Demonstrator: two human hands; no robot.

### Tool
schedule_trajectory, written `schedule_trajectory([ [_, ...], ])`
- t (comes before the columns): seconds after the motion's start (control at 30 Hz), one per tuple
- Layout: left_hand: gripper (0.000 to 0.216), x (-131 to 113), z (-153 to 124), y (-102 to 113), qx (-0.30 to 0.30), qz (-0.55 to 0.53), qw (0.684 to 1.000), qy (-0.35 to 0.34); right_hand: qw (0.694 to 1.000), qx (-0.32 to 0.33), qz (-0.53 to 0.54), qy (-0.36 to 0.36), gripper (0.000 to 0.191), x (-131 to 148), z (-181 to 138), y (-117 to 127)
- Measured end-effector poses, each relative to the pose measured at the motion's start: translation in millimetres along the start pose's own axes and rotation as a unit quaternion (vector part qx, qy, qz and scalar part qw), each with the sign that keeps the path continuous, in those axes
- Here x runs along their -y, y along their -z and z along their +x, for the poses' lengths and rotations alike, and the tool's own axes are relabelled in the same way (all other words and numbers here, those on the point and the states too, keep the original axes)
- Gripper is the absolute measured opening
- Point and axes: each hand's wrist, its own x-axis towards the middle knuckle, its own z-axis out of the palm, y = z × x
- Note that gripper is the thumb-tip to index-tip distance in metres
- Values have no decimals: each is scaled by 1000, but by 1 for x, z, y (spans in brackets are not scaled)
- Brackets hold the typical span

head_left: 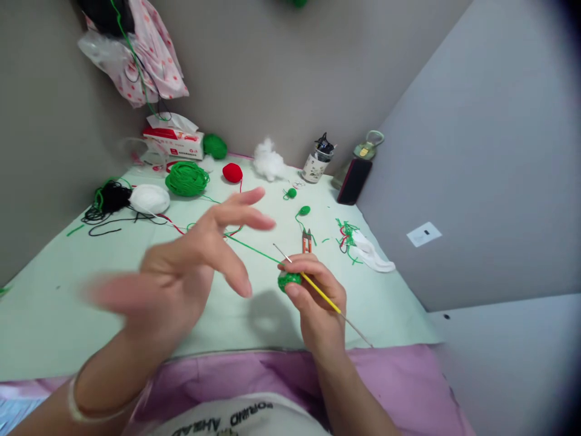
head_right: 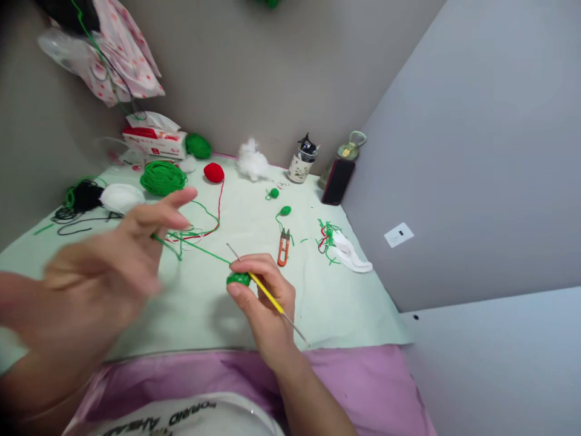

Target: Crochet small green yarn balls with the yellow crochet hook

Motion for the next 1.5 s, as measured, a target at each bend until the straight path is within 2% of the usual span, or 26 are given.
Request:
schedule_trajectory([
  [0.07,66,17,-6,-8,109,77,984,-120,1000,-7,7,5,17,0,0,-3],
  [0.1,52,26,-10,-12,122,128,975,-138,1000,-12,4,8,17,0,0,-5],
  [0.17,23,41,-17,-20,117,187,968,-116,999,-23,-24,18,15,-1,0,-7],
  [0.23,46,47,-27,-26,101,167,978,-72,996,-35,-68,34,13,-2,-1,-8],
  [0.3,63,46,-36,-31,91,89,992,-1,993,-39,-103,45,16,-3,-2,-9],
  [0.37,68,44,-45,-36,62,4,996,63,991,-30,-119,54,19,-5,-2,-10],
  [0.43,66,42,-50,-40,45,-41,994,95,989,-22,-131,69,22,-8,-3,-11],
  [0.57,63,44,-52,-45,31,-72,994,73,980,-27,-163,114,27,-13,-5,-13],
  [0.7,61,48,-50,-46,40,-42,997,49,976,-23,-180,119,30,-15,-5,-11],
  [0.83,61,45,-48,-44,51,-49,993,94,975,-9,-185,123,30,-13,-4,-7],
  [0.93,66,41,-47,-41,61,-87,985,137,975,-26,-177,128,29,-13,-3,-2],
  [1.07,67,37,-46,-38,75,-143,970,179,985,-46,-117,116,23,-16,-2,-1],
  [1.23,75,37,-43,-38,72,-207,954,206,997,-28,10,74,14,-21,1,0],
  [1.33,78,37,-41,-39,71,-234,943,225,996,-36,-29,80,15,-19,1,1],
  [1.43,76,37,-41,-38,79,-254,934,239,985,-38,-113,127,26,-15,-1,2],
  [1.5,73,39,-42,-37,87,-261,931,239,980,-25,-130,148,31,-13,-1,2],
])
